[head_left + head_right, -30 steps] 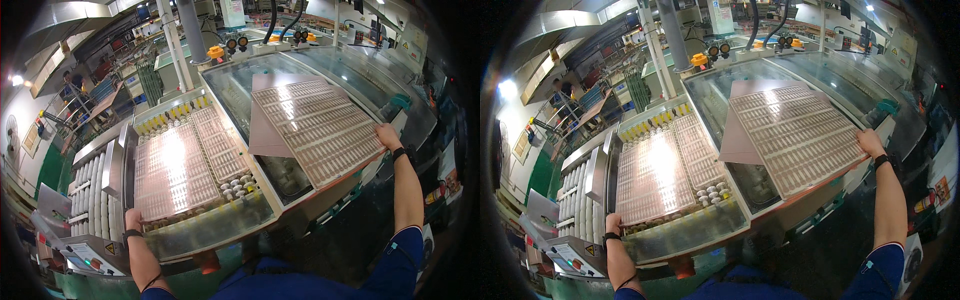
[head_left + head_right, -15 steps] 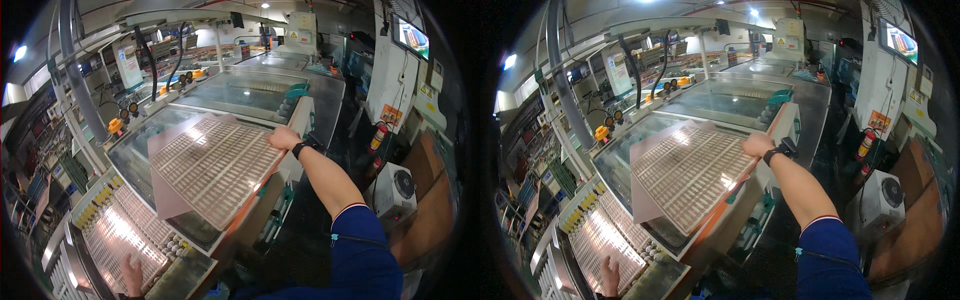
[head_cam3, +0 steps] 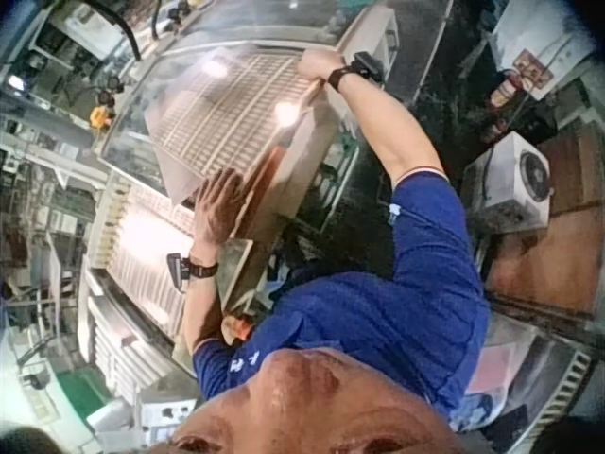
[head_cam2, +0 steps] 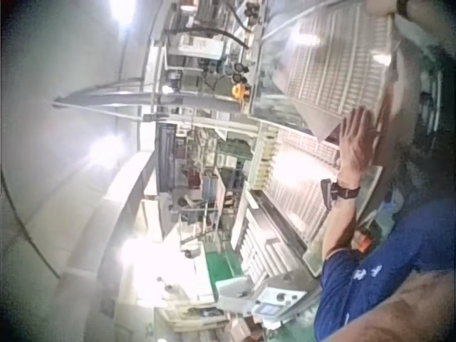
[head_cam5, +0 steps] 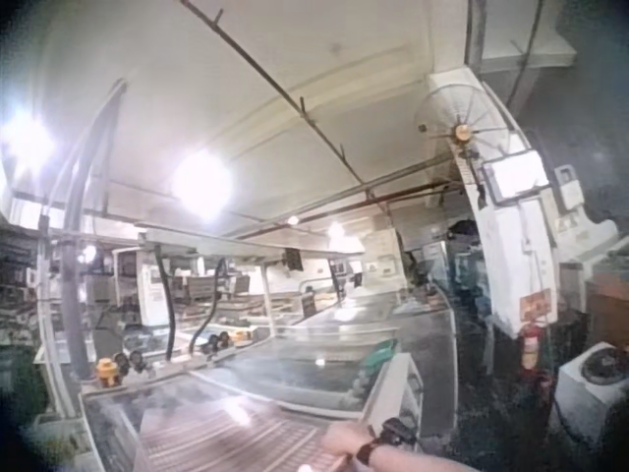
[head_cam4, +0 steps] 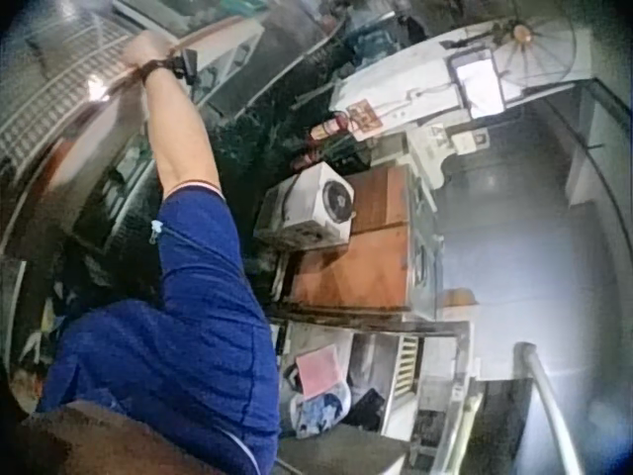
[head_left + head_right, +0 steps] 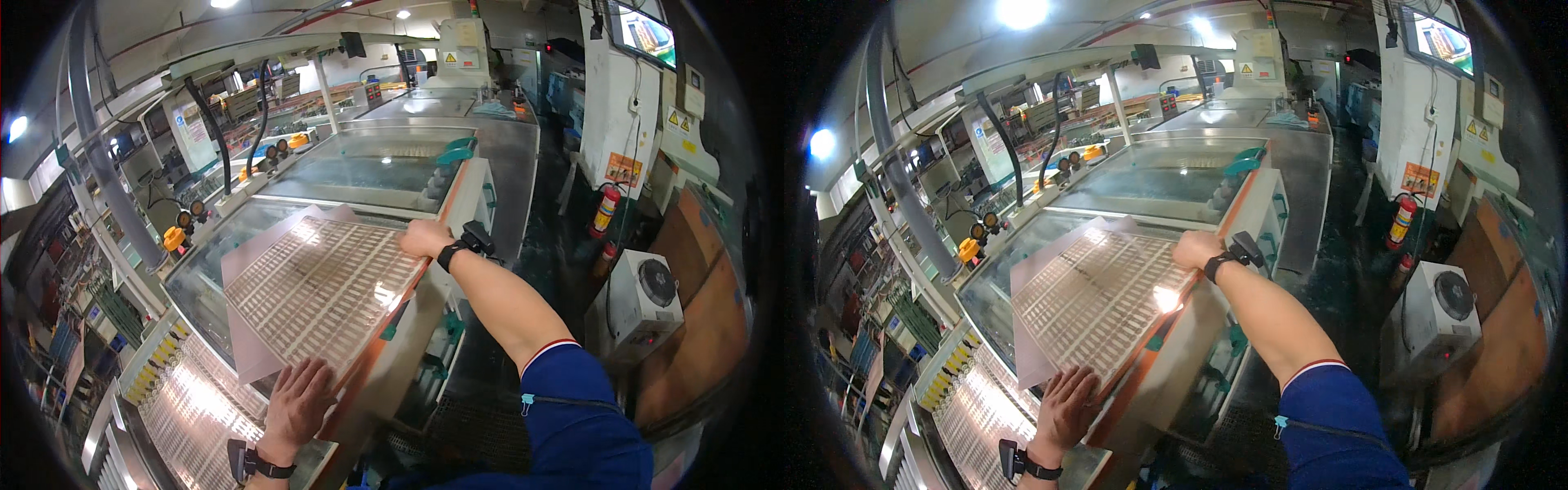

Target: Inspecting and handling sheets of semiconductor wafers on an industrial processing line and checking documentation.

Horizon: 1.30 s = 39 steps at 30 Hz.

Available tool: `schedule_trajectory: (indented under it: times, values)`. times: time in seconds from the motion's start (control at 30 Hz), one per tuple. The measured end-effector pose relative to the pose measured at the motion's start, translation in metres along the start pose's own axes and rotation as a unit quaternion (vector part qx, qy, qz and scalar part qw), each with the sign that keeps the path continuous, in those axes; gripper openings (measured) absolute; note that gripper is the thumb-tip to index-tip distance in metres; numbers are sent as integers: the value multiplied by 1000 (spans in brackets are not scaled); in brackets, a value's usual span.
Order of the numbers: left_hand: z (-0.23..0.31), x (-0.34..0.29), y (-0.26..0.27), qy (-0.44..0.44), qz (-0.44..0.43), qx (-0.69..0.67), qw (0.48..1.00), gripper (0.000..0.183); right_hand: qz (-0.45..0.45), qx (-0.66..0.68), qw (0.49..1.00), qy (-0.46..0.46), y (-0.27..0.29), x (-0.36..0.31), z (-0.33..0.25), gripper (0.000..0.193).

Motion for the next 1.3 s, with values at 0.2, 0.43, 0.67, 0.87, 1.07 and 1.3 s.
schedule_trajectory:
  times: [0.2, 0.43, 0.67, 0.87, 1.07, 1.3]
  values:
    - [1, -4, 1, -22, 67, 46, 996, 33, -69, 10, 996, 47, 11, 1, -3, 56]
    - [-14, -23, 9, 24, 86, 53, 995, 27, -66, 20, 995, 75, 6, 15, 8, 43]
    - [-7, -54, -2, 95, 97, 33, 990, 28, -67, 25, 996, 52, 3, 9, 14, 52]
    - [0, -60, -10, 116, 139, 15, 983, 25, -65, 11, 996, 59, 8, 4, 10, 41]
    - [1, -60, -20, 139, 172, -13, 975, 28, -89, 30, 994, 55, 1, 11, 15, 35]
    - [0, -60, -26, 141, 181, -4, 973, 29, -90, -4, 991, 97, 9, 3, 14, 50]
Point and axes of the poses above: each hand's wrist, its own x-axis towards the middle knuckle, its own y-axis out of the back of the hand, z = x × y, the point moved 5 cm from there along x, towards the middle knuckle, and after that the axes turned 3 degrees about -z, right-handed, at the moved point
